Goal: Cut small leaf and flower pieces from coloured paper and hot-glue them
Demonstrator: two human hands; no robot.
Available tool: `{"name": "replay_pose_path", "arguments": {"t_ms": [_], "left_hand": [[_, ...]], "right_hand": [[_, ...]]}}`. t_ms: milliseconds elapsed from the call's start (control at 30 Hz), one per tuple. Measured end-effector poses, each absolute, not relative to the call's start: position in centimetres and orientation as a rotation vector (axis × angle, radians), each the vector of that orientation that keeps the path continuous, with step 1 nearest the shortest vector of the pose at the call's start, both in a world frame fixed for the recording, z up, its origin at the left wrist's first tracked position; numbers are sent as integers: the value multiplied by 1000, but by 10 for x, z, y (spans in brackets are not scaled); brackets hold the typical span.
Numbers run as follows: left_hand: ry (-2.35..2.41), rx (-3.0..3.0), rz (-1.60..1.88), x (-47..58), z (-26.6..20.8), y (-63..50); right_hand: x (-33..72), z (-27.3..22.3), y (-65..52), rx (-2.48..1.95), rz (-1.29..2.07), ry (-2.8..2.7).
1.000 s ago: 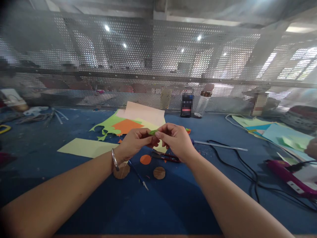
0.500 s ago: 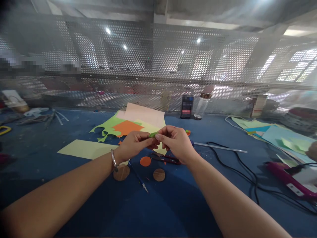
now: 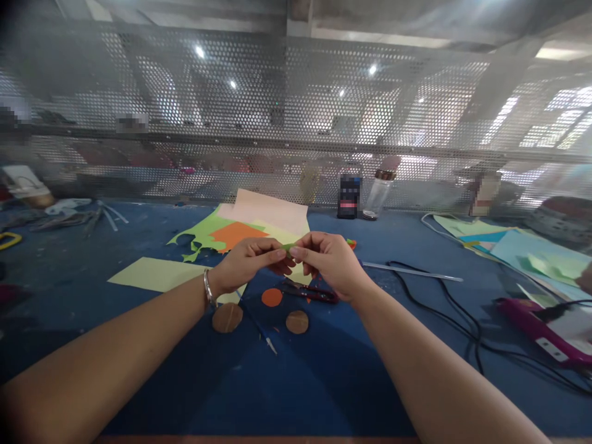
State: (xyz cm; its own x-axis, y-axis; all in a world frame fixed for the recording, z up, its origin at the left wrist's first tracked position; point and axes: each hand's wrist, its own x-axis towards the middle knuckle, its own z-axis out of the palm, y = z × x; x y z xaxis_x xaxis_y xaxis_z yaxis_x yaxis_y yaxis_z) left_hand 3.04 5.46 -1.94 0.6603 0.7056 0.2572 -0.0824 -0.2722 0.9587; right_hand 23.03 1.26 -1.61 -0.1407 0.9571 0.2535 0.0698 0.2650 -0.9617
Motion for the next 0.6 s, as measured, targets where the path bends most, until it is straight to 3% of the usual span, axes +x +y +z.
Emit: {"name": "replay_pose_path", "arguments": {"t_ms": [600], "left_hand": [[591, 1812, 906, 36, -23, 54]], "right_hand": [[229, -19, 13, -1077, 830, -1605]]}}
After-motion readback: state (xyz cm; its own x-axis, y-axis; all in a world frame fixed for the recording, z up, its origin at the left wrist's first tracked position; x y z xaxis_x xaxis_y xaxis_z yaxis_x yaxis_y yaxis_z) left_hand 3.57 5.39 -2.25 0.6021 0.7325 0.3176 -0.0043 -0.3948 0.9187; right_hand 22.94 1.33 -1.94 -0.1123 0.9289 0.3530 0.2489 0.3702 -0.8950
